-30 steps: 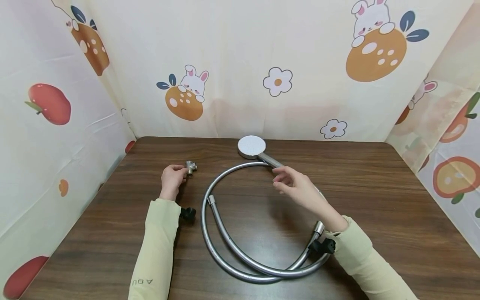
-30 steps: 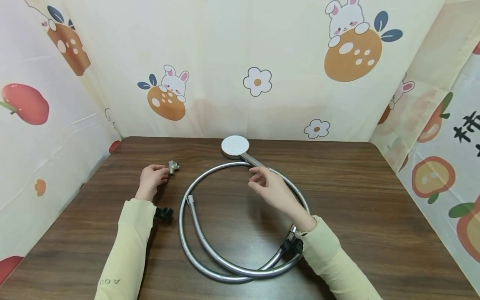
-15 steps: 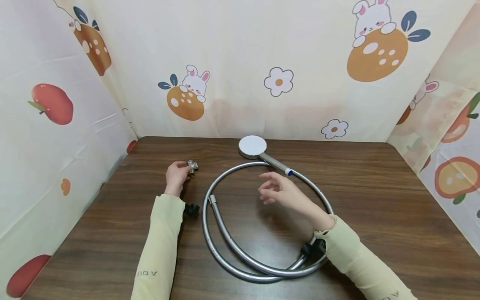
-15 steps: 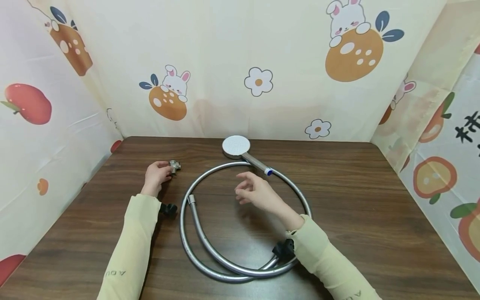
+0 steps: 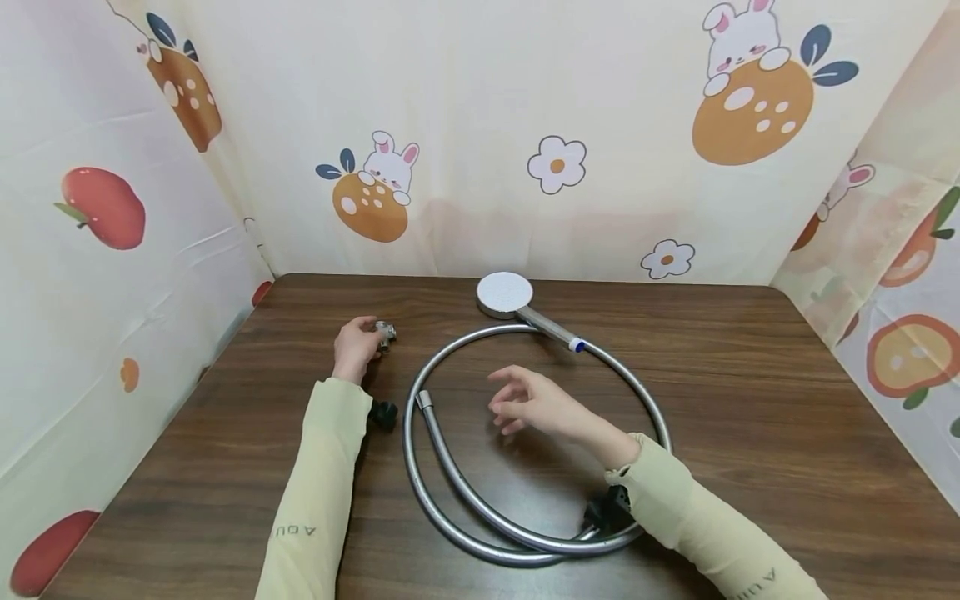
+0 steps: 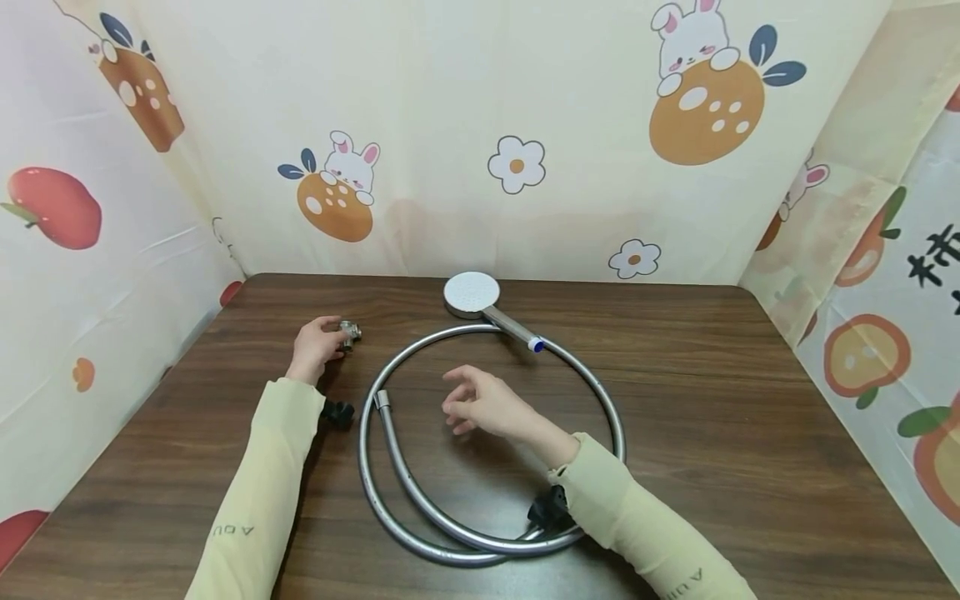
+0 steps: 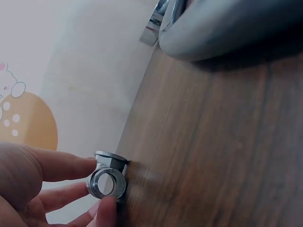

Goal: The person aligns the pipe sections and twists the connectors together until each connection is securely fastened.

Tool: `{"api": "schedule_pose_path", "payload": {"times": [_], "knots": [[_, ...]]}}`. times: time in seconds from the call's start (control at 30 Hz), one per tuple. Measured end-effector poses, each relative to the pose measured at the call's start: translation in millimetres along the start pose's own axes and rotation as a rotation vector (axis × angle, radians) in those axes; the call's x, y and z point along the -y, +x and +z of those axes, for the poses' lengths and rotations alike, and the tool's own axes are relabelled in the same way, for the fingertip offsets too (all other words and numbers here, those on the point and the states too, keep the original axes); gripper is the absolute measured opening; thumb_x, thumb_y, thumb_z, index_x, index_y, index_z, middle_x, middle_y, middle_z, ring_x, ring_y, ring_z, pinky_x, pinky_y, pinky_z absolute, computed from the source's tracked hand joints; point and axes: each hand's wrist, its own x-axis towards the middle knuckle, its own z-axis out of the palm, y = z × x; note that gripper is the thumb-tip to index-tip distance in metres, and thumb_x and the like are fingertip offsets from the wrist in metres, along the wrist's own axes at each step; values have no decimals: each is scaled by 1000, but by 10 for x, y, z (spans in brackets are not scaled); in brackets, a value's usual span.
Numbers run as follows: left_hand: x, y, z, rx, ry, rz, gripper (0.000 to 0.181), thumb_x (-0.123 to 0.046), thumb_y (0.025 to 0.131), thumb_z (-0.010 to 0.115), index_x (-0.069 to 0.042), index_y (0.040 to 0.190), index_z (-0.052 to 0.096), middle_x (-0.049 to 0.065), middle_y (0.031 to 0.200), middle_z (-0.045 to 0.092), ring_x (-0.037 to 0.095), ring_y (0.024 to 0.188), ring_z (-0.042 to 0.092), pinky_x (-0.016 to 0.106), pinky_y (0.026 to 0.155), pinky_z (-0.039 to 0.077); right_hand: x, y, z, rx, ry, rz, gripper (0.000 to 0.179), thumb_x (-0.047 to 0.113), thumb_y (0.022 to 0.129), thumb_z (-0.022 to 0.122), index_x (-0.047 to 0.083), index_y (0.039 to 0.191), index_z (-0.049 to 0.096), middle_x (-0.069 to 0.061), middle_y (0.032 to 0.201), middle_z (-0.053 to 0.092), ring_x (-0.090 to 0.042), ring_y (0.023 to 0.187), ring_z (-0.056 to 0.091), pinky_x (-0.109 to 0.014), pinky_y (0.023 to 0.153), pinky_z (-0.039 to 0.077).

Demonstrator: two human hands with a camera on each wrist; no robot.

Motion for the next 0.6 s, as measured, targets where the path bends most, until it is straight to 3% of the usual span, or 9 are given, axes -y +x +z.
{"api": "schedule_pose_path", "payload": {"times": [0.2, 0.37, 0.6], "knots": [[1, -10, 7, -1, 52, 19, 44, -15, 86, 58, -5, 128, 48, 16, 121, 53, 26, 94, 54, 30, 69, 46, 9, 41, 143, 37, 1, 25, 45, 1, 88, 54, -9, 129, 36, -32, 105, 54, -35, 84, 62, -40, 68, 54], [29, -20, 30, -25, -39, 7, 40, -13, 86, 59, -7, 124, 48, 15, 122, 52, 27, 102, 51, 34, 77, 45, 3, 86, 218, 53, 11, 44, 43, 2, 89, 53, -9, 127, 37, -31, 102, 55, -35, 81, 62, -39, 67, 54], [68, 0, 46, -19, -138, 29, 38, -10, 87, 58, -7, 123, 47, 15, 118, 53, 26, 104, 52, 32, 78, 44, -1, 148, 305, 55, -10, 48, 39, 4, 89, 51, -8, 125, 40, -29, 99, 57, -27, 75, 63, -37, 65, 54]]}}
